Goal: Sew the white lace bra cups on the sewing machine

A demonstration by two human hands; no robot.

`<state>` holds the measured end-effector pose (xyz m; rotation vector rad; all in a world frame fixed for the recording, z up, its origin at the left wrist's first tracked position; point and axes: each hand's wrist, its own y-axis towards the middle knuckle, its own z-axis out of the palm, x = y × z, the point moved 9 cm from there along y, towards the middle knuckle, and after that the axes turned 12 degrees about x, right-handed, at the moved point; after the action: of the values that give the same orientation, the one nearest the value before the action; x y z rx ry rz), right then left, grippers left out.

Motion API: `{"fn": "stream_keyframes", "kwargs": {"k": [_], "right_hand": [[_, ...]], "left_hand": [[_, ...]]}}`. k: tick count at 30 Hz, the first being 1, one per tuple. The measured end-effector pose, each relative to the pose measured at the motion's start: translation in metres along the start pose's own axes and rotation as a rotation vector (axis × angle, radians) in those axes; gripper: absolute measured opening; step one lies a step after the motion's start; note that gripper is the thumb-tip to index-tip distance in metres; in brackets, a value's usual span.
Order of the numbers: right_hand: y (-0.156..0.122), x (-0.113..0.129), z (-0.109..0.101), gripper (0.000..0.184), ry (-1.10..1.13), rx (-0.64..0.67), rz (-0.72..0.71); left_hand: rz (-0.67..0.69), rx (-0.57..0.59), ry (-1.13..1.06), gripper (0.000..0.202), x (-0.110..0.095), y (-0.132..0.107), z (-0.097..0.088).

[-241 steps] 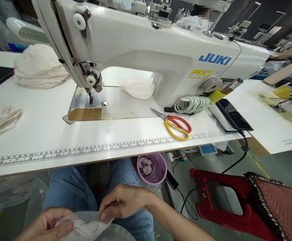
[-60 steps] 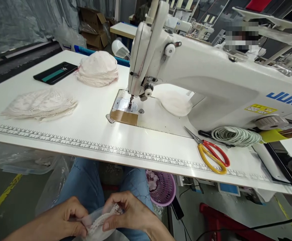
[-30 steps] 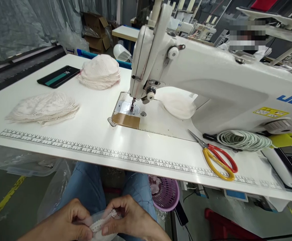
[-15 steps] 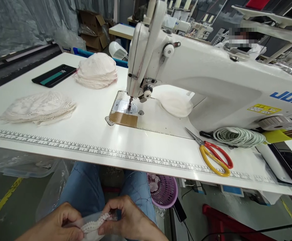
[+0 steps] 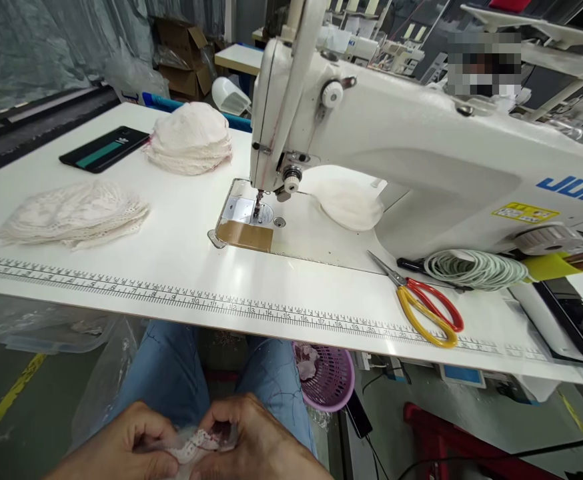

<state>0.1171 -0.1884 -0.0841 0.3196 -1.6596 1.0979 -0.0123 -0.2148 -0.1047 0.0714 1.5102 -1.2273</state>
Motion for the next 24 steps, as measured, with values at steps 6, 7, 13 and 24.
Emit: {"fn": "stream_keyframes", "kwargs": {"k": [6,7,13,24], "right_hand": [[0.012,0.011,0.005,0.047,0.052,0.084,-0.081],[0.013,0.012,0.005,0.049,0.066,0.09,-0.083],[0.014,0.009,0.007,0.047,0.141,0.115,-0.088],[0.016,0.011,0.015,0.049,0.318,0.214,-0.107]], "left_hand": [[0.009,0.023,-0.046,0.027,0.0,-0.003,0.002],[0.01,0.023,-0.057,0.028,0.0,-0.003,0.002],[0.033,0.007,-0.035,0.025,0.002,0.001,0.001],[0.015,0.025,0.024,0.038,0.0,-0.003,-0.001]]}}
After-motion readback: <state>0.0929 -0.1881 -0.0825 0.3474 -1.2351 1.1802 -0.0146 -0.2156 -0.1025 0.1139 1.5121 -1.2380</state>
